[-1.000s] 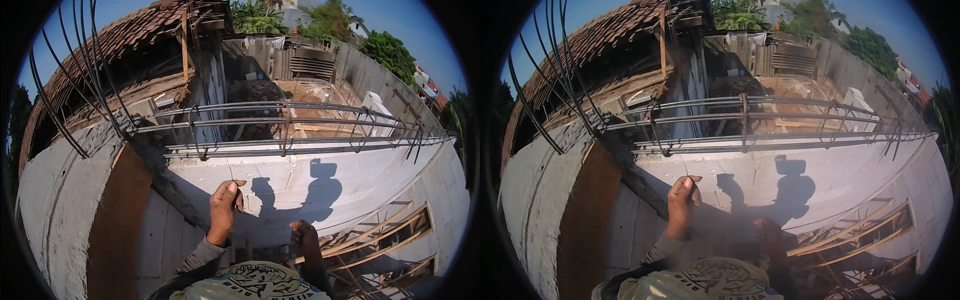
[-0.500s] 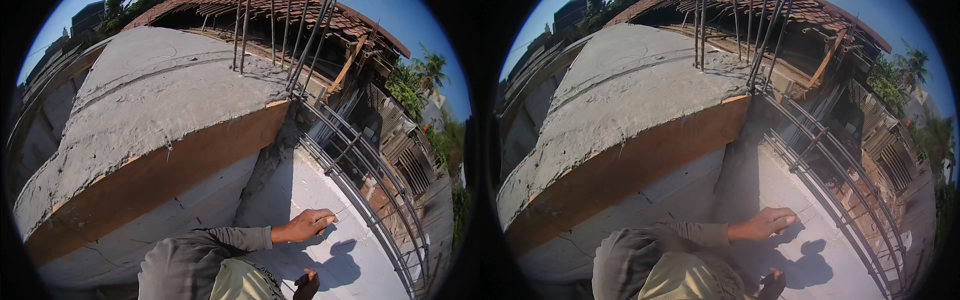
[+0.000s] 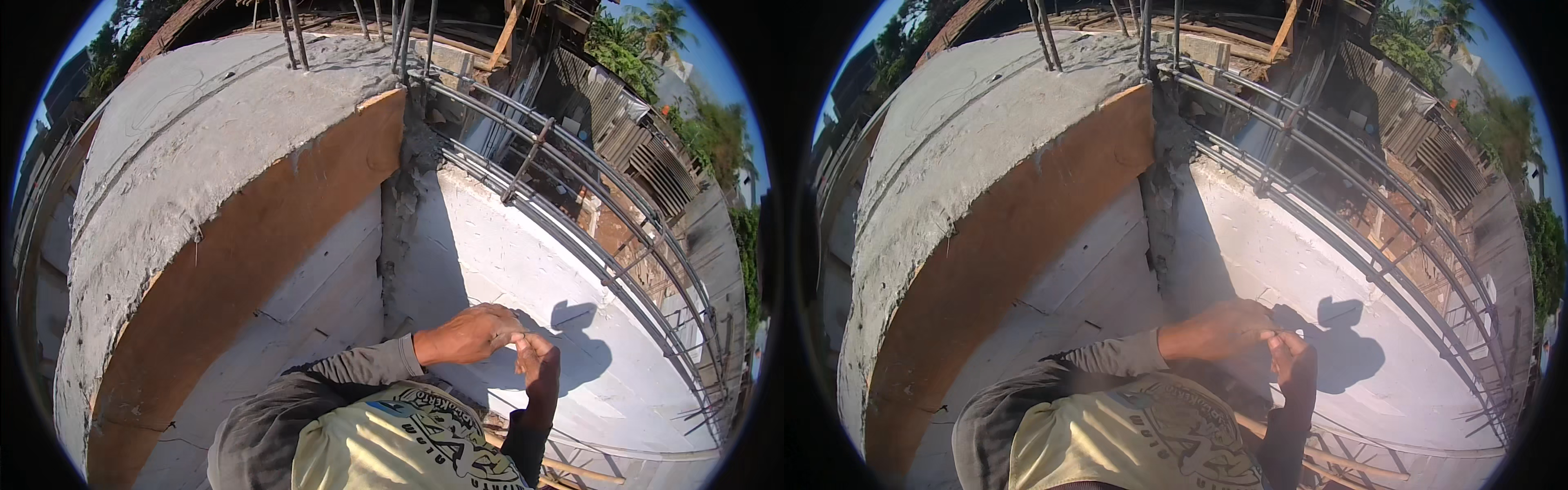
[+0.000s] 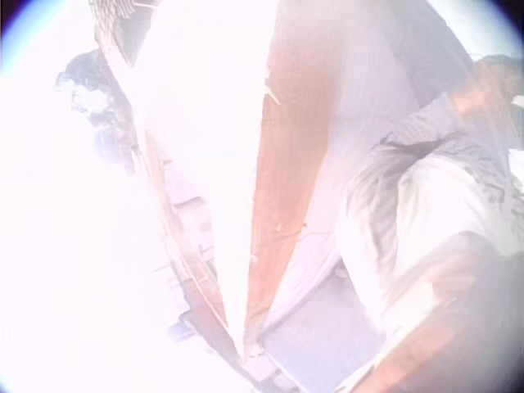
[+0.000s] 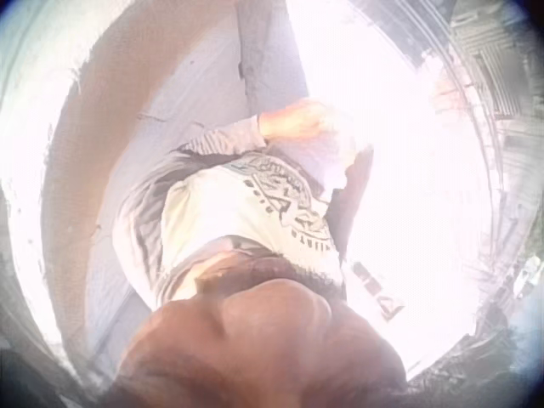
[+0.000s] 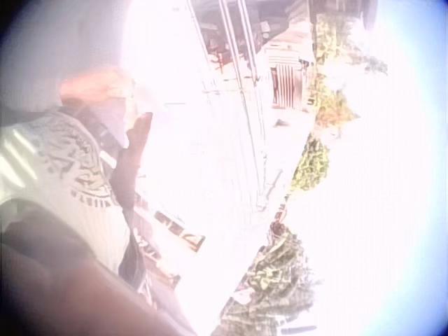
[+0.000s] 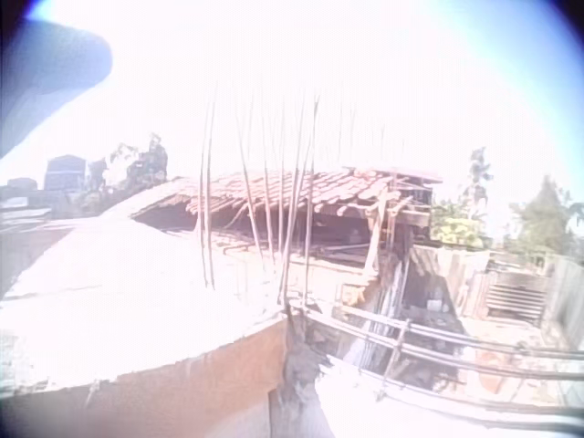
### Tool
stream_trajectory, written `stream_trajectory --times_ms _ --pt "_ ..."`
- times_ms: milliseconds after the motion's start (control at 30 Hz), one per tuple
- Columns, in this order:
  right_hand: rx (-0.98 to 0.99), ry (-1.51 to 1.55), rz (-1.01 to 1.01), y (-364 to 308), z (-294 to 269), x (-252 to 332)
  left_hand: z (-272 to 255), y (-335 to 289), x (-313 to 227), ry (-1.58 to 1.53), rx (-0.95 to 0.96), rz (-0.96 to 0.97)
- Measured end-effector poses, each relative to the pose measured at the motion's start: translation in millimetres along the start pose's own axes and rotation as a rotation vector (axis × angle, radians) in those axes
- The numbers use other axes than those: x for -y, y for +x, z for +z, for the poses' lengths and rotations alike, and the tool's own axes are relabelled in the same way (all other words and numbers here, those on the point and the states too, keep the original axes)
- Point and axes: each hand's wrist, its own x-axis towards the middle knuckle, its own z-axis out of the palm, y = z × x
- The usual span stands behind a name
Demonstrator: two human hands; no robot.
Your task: The person ties steel reinforcement bars together using wire and a pair of pliers on top of a construction wall.
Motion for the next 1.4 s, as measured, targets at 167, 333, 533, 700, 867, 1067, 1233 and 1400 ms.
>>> stream_trajectory --times_ms 167,333,533,700,867,1067,1233,1400 --pt "-0.009 0.117 0.065 15 -8 26 -16 18 -13 0.051 0.0 0.006" --pt "-0.24 0.336 0.035 5 -17 9 8 24 -10 0.049 0.086 -0.076" --pt "-0.289 0.538 -0.168 -2 -6 -14 19 25 7 -0.161 0.063 -0.161" --pt "-0.296 0.493 -0.14 -7 -15 -12 24 27 8 -0.239 0.149 -0.289" --pt "-0.29 0.405 -0.16 -8 -23 -15 30 33 -1 -0.541 0.181 -0.389" --pt "-0.335 0.323 0.035 0 -22 -10 35 33 7 -0.58 0.244 -0.467" --pt "-0.273 0.297 0.055 3 -23 -20 39 30 13 -0.564 0.217 -0.455" --pt "-0.227 0.352 0.086 6 -22 -17 38 24 25 -0.562 0.246 -0.468"
